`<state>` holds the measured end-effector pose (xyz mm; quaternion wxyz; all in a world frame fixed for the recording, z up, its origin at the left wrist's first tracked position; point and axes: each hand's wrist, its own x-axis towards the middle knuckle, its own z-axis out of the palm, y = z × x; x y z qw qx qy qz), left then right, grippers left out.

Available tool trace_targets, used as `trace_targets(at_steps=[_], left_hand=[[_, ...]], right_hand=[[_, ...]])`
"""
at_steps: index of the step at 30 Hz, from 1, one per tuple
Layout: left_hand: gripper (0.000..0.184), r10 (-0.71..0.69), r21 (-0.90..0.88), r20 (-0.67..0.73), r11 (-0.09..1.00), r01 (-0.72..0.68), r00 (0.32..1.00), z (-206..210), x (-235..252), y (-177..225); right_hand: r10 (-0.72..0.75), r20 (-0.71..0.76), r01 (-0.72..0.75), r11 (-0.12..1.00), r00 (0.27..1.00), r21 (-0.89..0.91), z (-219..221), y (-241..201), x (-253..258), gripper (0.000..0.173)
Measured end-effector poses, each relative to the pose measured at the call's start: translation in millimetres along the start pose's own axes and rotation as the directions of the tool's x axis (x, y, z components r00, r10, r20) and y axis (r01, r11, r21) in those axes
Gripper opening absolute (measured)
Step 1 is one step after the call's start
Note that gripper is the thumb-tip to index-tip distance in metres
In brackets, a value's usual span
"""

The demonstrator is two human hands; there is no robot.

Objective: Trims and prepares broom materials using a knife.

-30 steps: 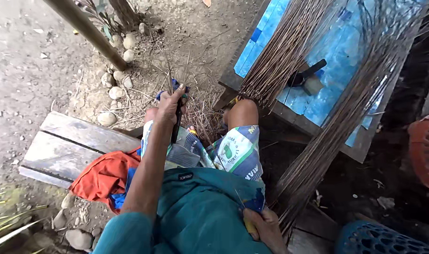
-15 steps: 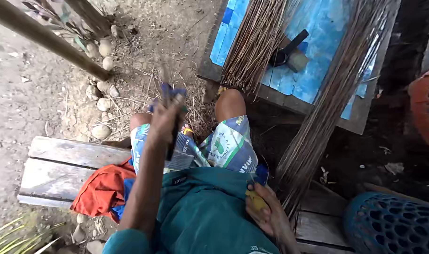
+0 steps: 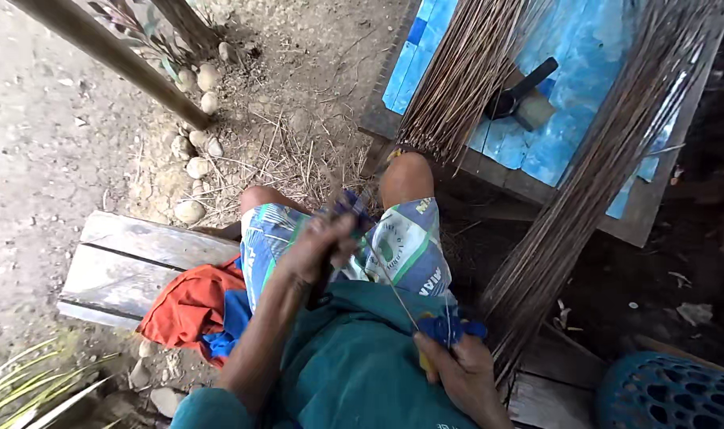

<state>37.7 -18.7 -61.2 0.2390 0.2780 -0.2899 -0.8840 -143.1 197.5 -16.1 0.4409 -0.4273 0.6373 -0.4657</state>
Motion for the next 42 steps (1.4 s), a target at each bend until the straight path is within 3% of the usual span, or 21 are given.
trace_targets(at_steps=[3,6,8,9,11,14,16,19,22,24,27,29,32,34,39,42], left_hand=[[0.022,0.003,-0.01,-0.024,1.0,-0.003,1.0,-7.4,6.0,3.0],[0.008,-0.164,0.171,0.155,0.976,0.137,0.974,32.9,-5.4,-25.1],[0.004,-0.182,0.125,0.263,0.98,0.154,0.948,46.2,-10.1,-39.8],[0.003,-0.153,0.092,0.244,0.987,0.135,0.958,42.2,-9.6,-38.6],[0.013,-0.051,0.031,0.096,0.998,0.048,0.994,17.2,-3.3,-23.3],[0.026,0.036,-0.09,-0.069,0.995,-0.042,0.997,-14.1,6.3,1.3],[0.026,-0.025,-0.057,-0.04,0.998,0.023,0.999,-6.5,9.6,-3.0],[0.008,-0.227,0.138,0.158,0.969,0.207,0.961,32.9,-0.8,-32.9],[0.002,-0.26,0.09,0.255,0.965,0.245,0.931,44.7,-7.9,-46.1],[0.003,-0.187,0.078,0.175,0.981,0.175,0.967,27.5,-3.6,-33.1],[0.022,-0.028,-0.039,-0.037,0.999,0.026,0.999,-6.3,6.1,-12.4],[0.026,-0.03,-0.04,-0.075,0.999,0.028,0.997,-9.0,9.7,-12.4],[0.009,-0.202,0.154,0.136,0.971,0.181,0.97,33.2,1.2,-38.4],[0.002,-0.235,0.143,0.256,0.969,0.203,0.938,52.1,-5.5,-53.3],[0.016,-0.048,-0.027,-0.002,0.998,0.048,0.999,-6.1,10.6,-14.4],[0.021,-0.033,-0.146,-0.052,0.989,0.025,0.998,-17.1,11.6,-1.3]], right_hand=[[0.077,-0.018,-0.075,0.995,0.997,0.065,0.6,0.3,-5.8,0.008],[0.196,-0.084,-0.173,0.958,0.977,0.228,3.0,-1.7,11.9,0.01],[0.212,-0.073,-0.178,0.929,0.974,0.326,2.1,-1.2,18.7,0.011],[0.195,-0.041,-0.171,0.928,0.98,0.33,0.5,-0.4,16.6,0.012],[0.176,0.028,-0.177,0.946,0.984,0.271,-2.6,-0.8,1.3,0.012],[0.202,0.029,-0.204,0.958,0.979,0.203,-4.2,-1.0,-15.1,0.012],[0.168,-0.013,-0.164,0.972,0.986,0.167,-2.8,3.2,-10.1,0.01],[0.062,-0.095,-0.062,0.998,0.993,0.005,-2.7,9.6,9.6,0.009],[-0.065,-0.094,0.057,0.995,0.993,-0.083,-2.4,14.6,14.0,0.011],[-0.051,-0.045,0.047,0.995,0.998,-0.088,-4.0,12.1,3.1,0.011],[0.079,0.019,-0.079,0.997,0.997,-0.001,-11.9,5.0,-16.3,0.008],[0.195,0.007,-0.195,0.977,0.981,0.088,-10.5,1.7,-17.0,0.009],[0.335,-0.032,-0.316,0.913,0.942,0.257,-6.8,2.9,1.2,0.011],[0.334,-0.046,-0.299,0.888,0.941,0.35,-7.3,5.0,12.4,0.01],[0.193,0.019,-0.194,0.973,0.981,0.126,-11.6,1.1,-16.4,0.012],[0.314,0.043,-0.315,0.925,0.949,0.212,-12.5,5.3,-17.2,0.015]])
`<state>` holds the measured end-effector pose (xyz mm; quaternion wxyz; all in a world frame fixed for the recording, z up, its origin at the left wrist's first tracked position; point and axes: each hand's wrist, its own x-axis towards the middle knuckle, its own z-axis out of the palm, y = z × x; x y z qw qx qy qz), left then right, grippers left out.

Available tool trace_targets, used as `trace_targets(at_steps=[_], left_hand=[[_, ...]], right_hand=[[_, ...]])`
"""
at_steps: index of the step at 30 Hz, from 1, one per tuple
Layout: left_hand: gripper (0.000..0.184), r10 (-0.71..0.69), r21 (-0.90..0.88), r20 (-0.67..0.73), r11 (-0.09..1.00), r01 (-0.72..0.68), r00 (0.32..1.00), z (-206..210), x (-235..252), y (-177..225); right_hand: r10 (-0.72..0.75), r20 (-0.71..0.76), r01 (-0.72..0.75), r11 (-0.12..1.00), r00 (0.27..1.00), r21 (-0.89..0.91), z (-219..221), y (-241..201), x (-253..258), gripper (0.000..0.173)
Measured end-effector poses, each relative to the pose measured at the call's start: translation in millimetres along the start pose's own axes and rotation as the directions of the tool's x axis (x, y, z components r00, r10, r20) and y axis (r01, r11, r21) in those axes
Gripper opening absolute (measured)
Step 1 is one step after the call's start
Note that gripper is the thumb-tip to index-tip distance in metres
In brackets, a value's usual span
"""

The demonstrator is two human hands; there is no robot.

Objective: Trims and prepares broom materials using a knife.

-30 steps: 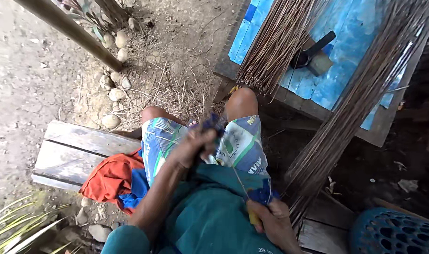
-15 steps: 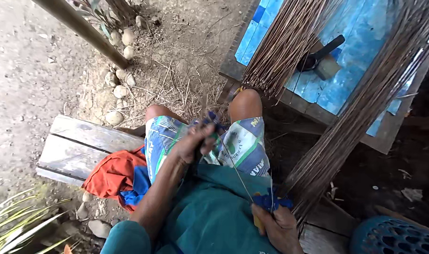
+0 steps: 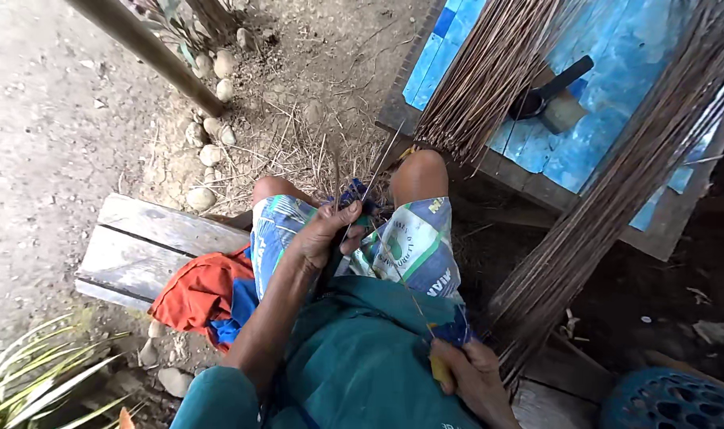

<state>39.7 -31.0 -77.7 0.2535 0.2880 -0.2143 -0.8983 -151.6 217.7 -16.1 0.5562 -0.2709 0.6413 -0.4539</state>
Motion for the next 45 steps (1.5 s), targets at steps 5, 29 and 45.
trace_targets(at_steps=[5,29,45], left_hand=[[0.014,-0.108,0.147,0.13,0.985,0.088,0.986,30.8,-1.9,-34.6],[0.019,0.208,0.305,0.16,0.92,-0.248,0.965,20.7,14.9,-14.3],[0.014,-0.149,0.255,0.159,0.961,0.105,0.976,36.1,19.4,-32.0]], right_hand=[[0.234,0.204,-0.309,0.777,0.95,0.549,8.1,-6.0,51.8,0.021],[0.121,0.56,-0.53,0.532,0.819,0.66,0.0,11.1,23.9,0.023],[-0.15,0.552,-0.569,-0.115,0.82,0.814,-4.5,36.9,28.4,0.035]])
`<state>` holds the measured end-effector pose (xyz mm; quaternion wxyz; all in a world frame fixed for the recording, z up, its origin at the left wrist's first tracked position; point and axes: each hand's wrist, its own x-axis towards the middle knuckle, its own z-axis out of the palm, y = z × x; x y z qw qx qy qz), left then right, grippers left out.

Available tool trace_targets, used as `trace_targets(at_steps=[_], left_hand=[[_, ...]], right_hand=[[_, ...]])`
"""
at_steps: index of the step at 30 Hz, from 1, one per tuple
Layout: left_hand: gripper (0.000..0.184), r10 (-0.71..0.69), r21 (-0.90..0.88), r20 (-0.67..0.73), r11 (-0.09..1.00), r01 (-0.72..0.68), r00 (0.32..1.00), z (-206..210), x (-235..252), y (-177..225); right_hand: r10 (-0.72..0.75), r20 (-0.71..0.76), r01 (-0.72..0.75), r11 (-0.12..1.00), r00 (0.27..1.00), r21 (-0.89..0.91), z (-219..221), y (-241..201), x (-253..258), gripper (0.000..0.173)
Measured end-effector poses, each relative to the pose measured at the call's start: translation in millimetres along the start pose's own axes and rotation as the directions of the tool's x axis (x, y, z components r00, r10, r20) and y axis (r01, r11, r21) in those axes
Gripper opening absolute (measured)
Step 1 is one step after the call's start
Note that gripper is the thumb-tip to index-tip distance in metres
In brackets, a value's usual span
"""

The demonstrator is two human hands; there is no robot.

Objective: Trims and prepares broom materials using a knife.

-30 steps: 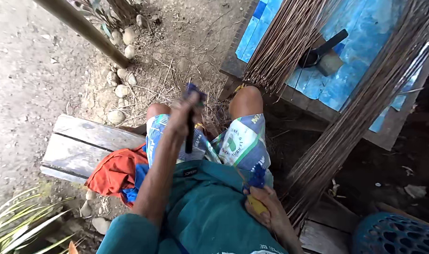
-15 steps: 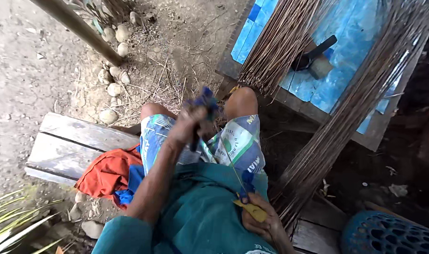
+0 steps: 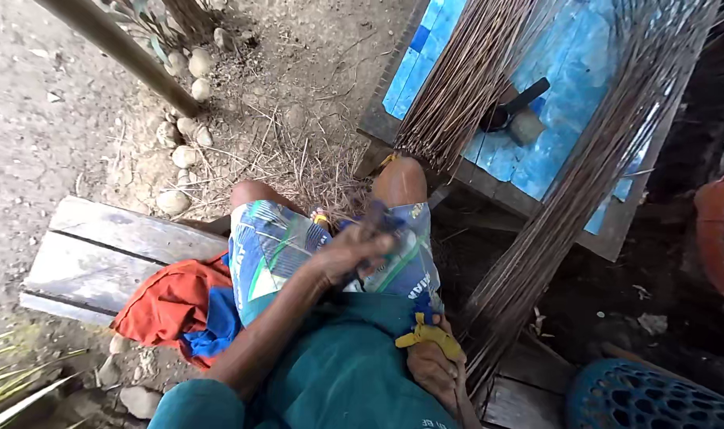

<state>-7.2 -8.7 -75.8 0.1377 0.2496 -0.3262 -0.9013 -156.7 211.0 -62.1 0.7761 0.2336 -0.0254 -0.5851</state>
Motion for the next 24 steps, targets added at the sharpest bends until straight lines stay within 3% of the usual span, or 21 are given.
trace_targets(at_steps=[3,6,8,11,13,15,17,18,20,24], left_hand=[[0.003,-0.1,0.072,0.183,0.994,0.088,0.978,28.0,-3.2,-9.8],[0.008,-0.095,-0.007,0.25,0.995,0.1,0.964,33.3,-4.9,-16.5],[0.006,-0.059,0.005,0.205,0.998,0.06,0.977,24.6,-7.4,-10.5],[0.013,0.142,0.075,-0.003,0.987,-0.141,0.99,-19.0,-12.0,9.7],[0.025,0.38,0.01,-0.161,0.924,-0.383,0.911,-76.2,-10.6,27.1],[0.035,0.576,-0.164,-0.349,0.739,-0.653,0.74,-134.0,-10.5,34.9],[0.054,0.543,-0.363,-0.561,0.517,-0.775,0.625,-159.9,-7.7,39.1],[0.057,0.482,-0.412,-0.623,0.468,-0.782,0.616,-161.2,-5.3,37.0],[0.054,0.397,-0.439,-0.65,0.5,-0.746,0.648,-158.5,1.4,19.0],[0.044,0.402,-0.434,-0.483,0.661,-0.611,0.778,-143.1,8.2,10.0]], right_hand=[[0.012,-0.072,-0.031,0.962,0.997,-0.27,8.6,-5.1,9.7,0.031],[-0.268,-0.141,0.116,0.752,0.953,-0.649,25.1,-10.7,20.8,0.021],[-0.405,-0.178,0.115,0.602,0.897,-0.79,32.5,-8.9,27.0,0.019],[-0.341,-0.3,-0.057,0.57,0.891,-0.82,30.2,-3.3,2.4,0.018],[-0.354,-0.403,-0.149,0.568,0.844,-0.81,27.1,1.8,-26.9,0.016],[-0.37,-0.435,-0.123,0.63,0.821,-0.767,24.8,3.6,-52.9,0.013],[-0.383,-0.382,-0.031,0.671,0.841,-0.741,25.0,-4.8,-61.2,0.018],[-0.414,-0.338,0.016,0.652,0.845,-0.758,28.4,-9.1,-59.4,0.02],[-0.467,-0.235,0.106,0.593,0.852,-0.798,38.4,-16.3,-47.5,0.024],[-0.432,-0.202,0.145,0.645,0.879,-0.751,48.4,-14.8,-12.7,0.026]])
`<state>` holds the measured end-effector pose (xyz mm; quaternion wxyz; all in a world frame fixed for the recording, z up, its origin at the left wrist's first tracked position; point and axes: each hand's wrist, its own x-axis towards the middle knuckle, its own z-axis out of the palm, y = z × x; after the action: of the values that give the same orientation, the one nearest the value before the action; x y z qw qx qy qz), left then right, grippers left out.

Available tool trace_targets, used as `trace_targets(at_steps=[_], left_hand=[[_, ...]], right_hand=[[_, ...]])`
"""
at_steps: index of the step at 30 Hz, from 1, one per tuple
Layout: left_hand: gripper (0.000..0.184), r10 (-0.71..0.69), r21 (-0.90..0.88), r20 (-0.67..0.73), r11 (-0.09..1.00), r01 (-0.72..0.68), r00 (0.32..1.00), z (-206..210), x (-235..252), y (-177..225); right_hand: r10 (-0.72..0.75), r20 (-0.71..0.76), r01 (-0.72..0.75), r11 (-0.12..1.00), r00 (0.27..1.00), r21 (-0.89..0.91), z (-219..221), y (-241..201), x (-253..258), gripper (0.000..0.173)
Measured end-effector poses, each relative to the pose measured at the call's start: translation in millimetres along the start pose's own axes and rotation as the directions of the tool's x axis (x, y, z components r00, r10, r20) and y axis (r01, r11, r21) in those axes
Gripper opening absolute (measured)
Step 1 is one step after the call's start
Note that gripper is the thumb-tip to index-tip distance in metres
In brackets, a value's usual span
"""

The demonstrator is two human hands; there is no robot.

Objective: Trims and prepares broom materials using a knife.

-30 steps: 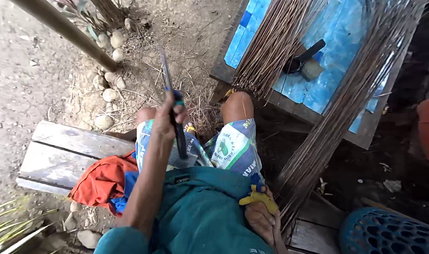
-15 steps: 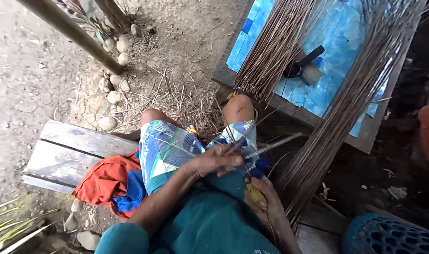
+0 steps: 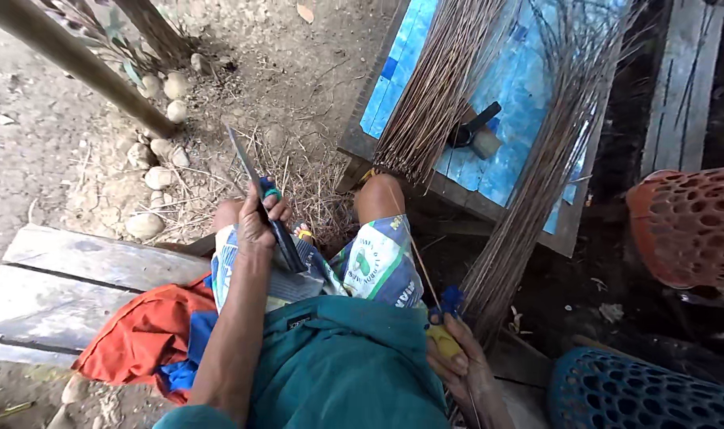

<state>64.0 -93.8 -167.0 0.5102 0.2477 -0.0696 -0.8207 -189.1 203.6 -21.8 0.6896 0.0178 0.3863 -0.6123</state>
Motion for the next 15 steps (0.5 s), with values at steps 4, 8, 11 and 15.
trace_targets(at_steps=[4,8,11,15], left_hand=[[0.031,-0.215,0.28,0.166,0.946,0.163,0.963,37.8,-32.3,-7.8],[0.028,-0.414,0.371,0.291,0.88,0.297,0.862,66.6,-63.7,-25.6],[0.031,-0.396,0.336,0.316,0.897,0.289,0.862,71.4,-65.1,-29.8],[0.016,-0.442,0.514,0.168,0.802,0.304,0.881,92.8,-77.6,-35.2]], right_hand=[[0.168,0.194,-0.198,0.969,0.966,0.15,3.6,13.1,21.3,0.029],[0.321,0.337,-0.406,0.887,0.885,0.221,4.6,28.6,31.9,0.032],[0.298,0.12,-0.293,0.954,0.947,-0.054,24.3,28.1,32.0,0.026],[-0.029,-0.09,-0.027,0.826,0.996,-0.563,57.9,22.6,57.1,0.017]])
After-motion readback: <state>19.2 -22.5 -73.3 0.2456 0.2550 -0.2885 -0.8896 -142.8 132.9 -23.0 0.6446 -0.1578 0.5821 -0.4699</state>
